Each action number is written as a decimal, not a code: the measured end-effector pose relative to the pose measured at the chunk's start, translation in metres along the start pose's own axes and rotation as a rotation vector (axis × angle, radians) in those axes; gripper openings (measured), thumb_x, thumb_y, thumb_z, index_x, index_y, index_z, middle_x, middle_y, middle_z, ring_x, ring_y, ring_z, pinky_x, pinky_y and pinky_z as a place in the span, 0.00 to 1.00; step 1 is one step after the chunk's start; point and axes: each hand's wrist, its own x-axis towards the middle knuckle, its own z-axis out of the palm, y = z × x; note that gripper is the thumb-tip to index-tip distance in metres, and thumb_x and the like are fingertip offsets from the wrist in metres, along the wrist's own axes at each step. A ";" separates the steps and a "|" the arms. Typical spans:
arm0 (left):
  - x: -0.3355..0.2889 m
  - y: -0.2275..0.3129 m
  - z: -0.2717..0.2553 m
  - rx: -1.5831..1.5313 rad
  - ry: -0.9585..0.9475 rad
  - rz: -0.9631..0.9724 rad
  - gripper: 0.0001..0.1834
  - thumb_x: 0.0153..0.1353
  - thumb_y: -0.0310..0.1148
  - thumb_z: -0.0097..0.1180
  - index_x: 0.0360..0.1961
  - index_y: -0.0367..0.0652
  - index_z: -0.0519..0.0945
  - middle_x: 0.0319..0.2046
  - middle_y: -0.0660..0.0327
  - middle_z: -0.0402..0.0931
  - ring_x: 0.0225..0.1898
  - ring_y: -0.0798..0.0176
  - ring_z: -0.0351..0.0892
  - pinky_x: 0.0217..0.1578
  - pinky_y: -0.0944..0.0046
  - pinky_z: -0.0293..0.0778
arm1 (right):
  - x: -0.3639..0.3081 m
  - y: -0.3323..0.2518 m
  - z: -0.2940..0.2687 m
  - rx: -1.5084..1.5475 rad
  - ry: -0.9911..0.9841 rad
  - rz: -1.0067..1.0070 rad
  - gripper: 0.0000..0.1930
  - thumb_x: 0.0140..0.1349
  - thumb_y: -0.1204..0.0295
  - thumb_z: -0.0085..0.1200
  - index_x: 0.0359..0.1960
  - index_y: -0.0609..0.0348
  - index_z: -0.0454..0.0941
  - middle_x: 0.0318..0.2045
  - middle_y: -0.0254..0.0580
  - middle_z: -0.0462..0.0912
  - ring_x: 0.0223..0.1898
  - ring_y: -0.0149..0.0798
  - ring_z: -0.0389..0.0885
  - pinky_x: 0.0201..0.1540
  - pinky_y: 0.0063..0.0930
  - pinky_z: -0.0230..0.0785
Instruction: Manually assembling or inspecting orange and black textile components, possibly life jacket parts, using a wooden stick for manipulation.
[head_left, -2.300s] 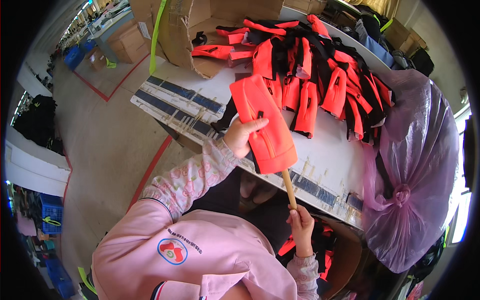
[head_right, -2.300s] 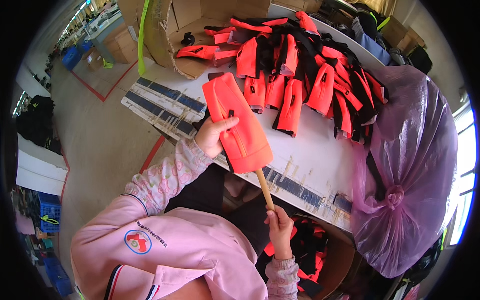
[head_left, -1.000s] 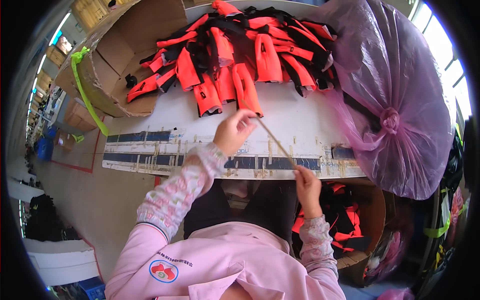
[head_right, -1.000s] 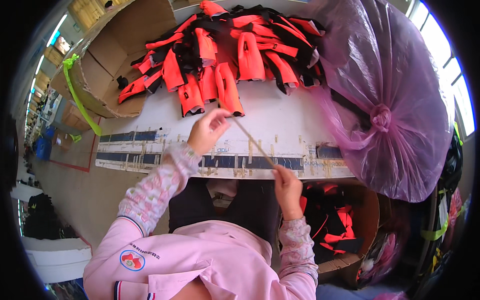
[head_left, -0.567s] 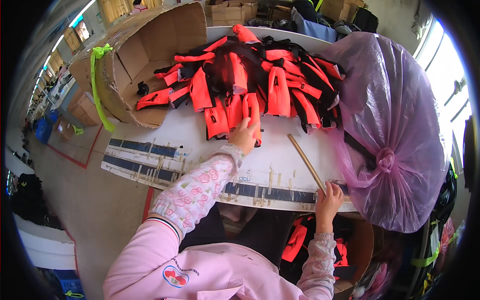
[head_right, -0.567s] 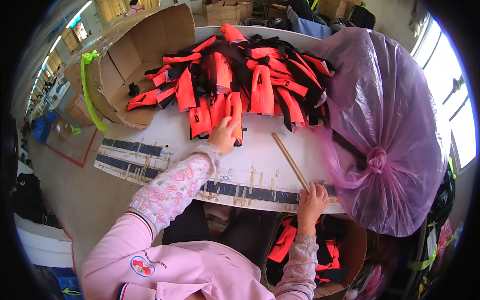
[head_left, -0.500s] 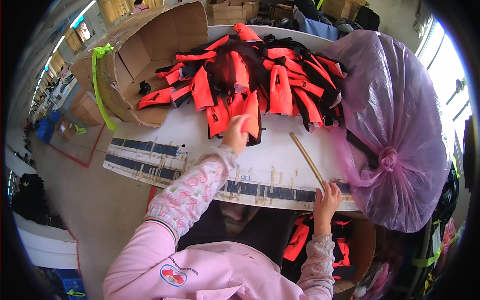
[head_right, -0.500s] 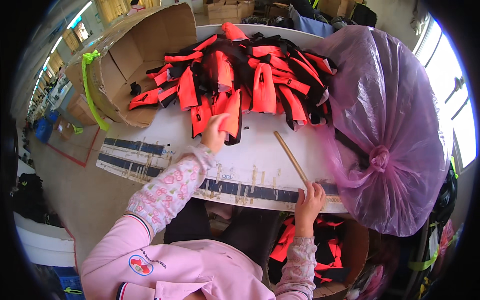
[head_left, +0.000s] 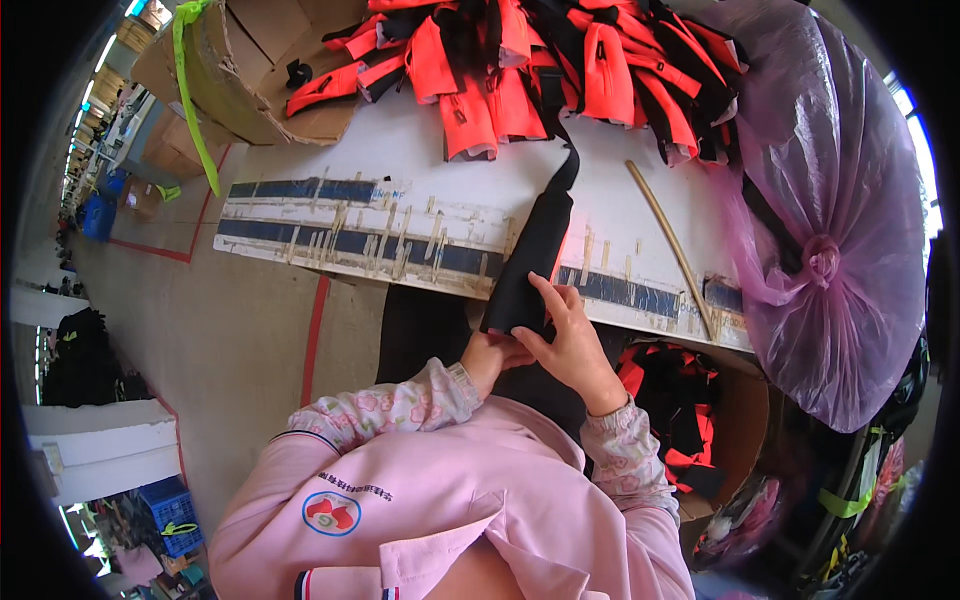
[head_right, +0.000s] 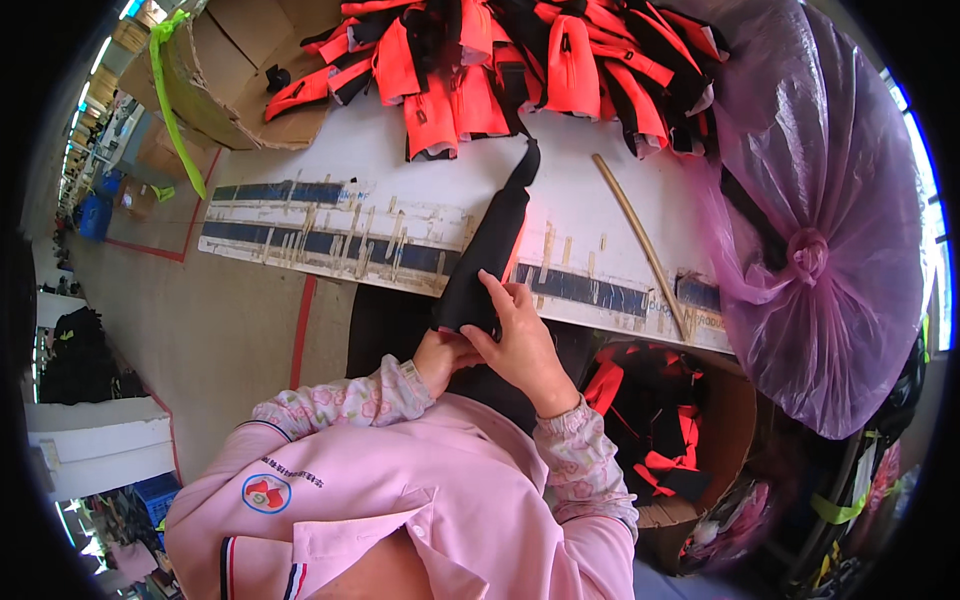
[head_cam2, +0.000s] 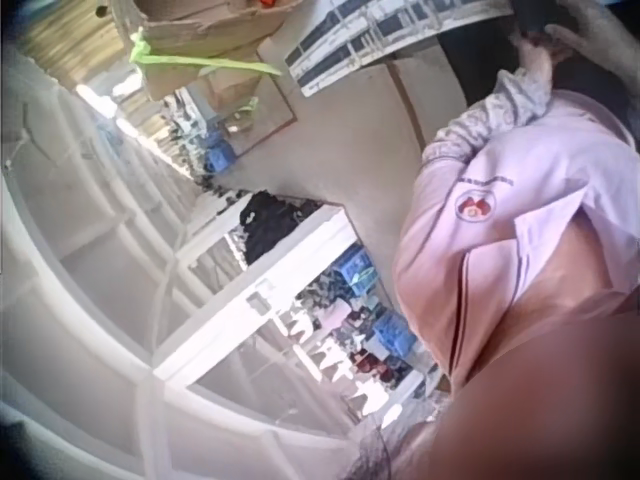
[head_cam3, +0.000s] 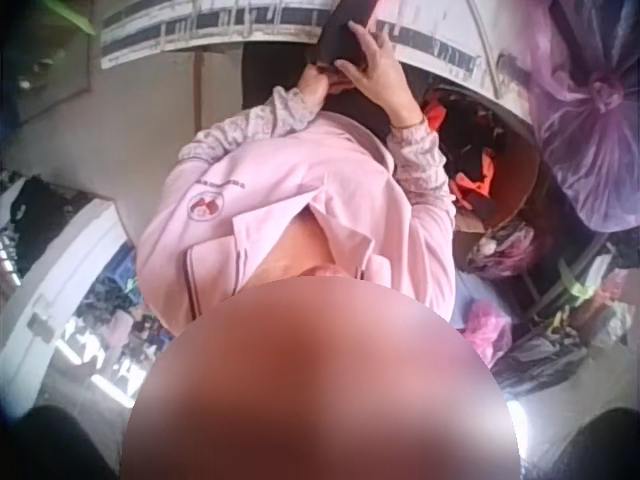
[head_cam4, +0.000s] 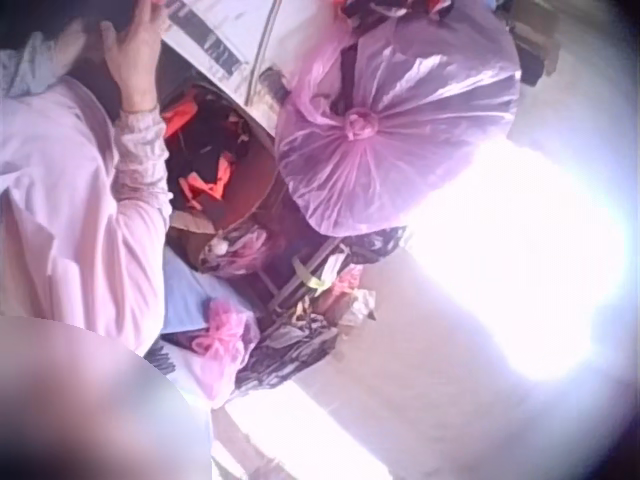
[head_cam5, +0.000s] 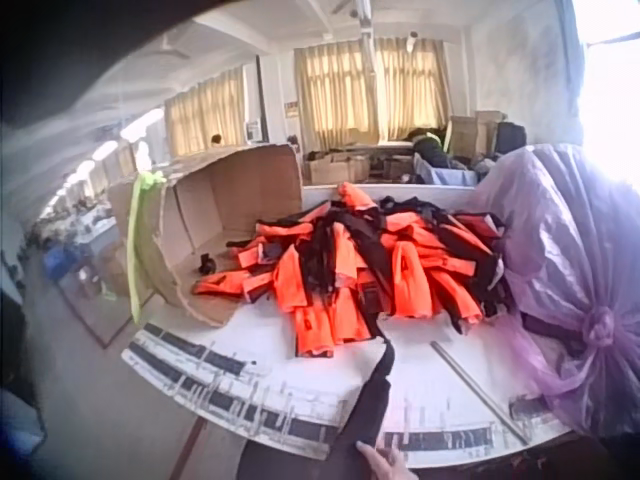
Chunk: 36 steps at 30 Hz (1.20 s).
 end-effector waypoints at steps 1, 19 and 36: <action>-0.002 0.001 -0.003 0.036 -0.018 0.009 0.23 0.54 0.20 0.44 0.53 0.41 0.61 0.45 0.54 0.71 0.45 0.56 0.75 0.44 0.58 0.77 | -0.004 0.001 0.001 -0.023 0.035 -0.066 0.35 0.49 0.69 0.61 0.60 0.54 0.59 0.49 0.58 0.67 0.46 0.50 0.73 0.46 0.32 0.69; 0.023 -0.002 -0.013 0.105 0.045 -0.021 0.12 0.59 0.32 0.46 0.42 0.38 0.70 0.34 0.51 0.77 0.29 0.58 0.80 0.30 0.62 0.79 | 0.005 0.010 0.016 -0.260 0.278 -0.088 0.23 0.48 0.85 0.40 0.47 0.54 0.74 0.43 0.51 0.75 0.41 0.55 0.75 0.44 0.39 0.68; 0.030 0.000 -0.016 -0.034 -0.077 -0.071 0.15 0.60 0.33 0.37 0.40 0.34 0.72 0.35 0.51 0.76 0.31 0.56 0.80 0.35 0.57 0.79 | 0.019 0.020 0.023 -0.427 0.290 -0.245 0.25 0.44 0.87 0.44 0.46 0.53 0.76 0.41 0.52 0.75 0.39 0.54 0.75 0.43 0.38 0.69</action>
